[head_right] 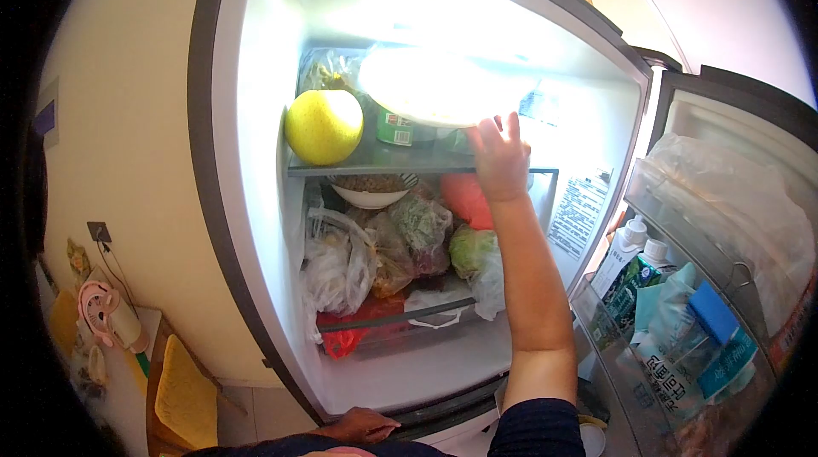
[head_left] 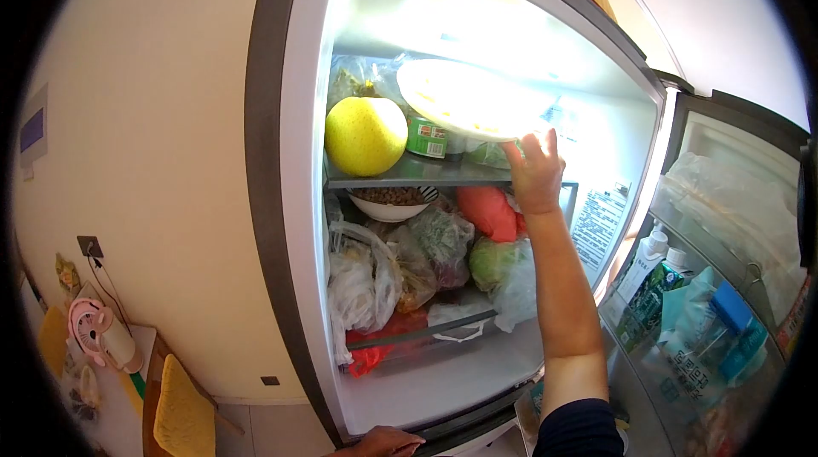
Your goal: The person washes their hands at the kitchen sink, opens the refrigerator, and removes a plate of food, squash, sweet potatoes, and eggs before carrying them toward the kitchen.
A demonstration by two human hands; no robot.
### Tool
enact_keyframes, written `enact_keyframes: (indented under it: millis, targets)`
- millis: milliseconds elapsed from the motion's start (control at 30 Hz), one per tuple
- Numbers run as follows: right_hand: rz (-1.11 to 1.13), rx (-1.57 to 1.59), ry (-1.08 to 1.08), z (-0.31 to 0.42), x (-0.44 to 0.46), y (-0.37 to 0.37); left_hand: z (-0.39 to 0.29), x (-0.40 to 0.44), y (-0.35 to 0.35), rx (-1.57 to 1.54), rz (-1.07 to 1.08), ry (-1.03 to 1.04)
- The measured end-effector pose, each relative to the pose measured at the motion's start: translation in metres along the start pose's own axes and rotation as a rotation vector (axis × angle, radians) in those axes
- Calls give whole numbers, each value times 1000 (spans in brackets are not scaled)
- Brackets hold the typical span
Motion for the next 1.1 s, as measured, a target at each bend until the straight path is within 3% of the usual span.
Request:
enact_keyframes:
  millis: [133,200,300,400,500,533,633,733,900,1100]
  targets:
    - [-36,28,67,-9,-7,-2,-2,0,0,118,55,-105]
    - [-17,-33,7,0,-3,-16,-11,4,-5,100,34,-93]
    - [-73,17,161,-12,-11,-29,-10,5,-7,8,53,-102]
    - [-107,4,158,-5,-9,-55,-17,10,-14,-4,115,-204]
    - [-95,-41,169,3,-16,-77,-20,6,-18,-57,46,-51]
    - [-93,-42,185,5,-18,-86,-16,6,-16,-96,63,-88]
    - [-70,-43,227,22,-24,-116,-2,7,-17,-603,114,-328]
    - [-17,-136,235,49,-33,-151,-3,9,-16,-811,184,-282]
    - [150,-192,291,109,-53,-209,-74,11,-55,-1223,260,57]
    - [321,-8,452,172,-109,-268,-135,20,-91,-1640,447,13]
Point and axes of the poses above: each hand's wrist, its own x-axis towards the middle knuckle, its own y-axis out of the palm, z = x × y, the point moved 9 cm from there along x, towards the middle knuckle, and after that the axes turned 11 degrees about -y, right-handed, at the moved point
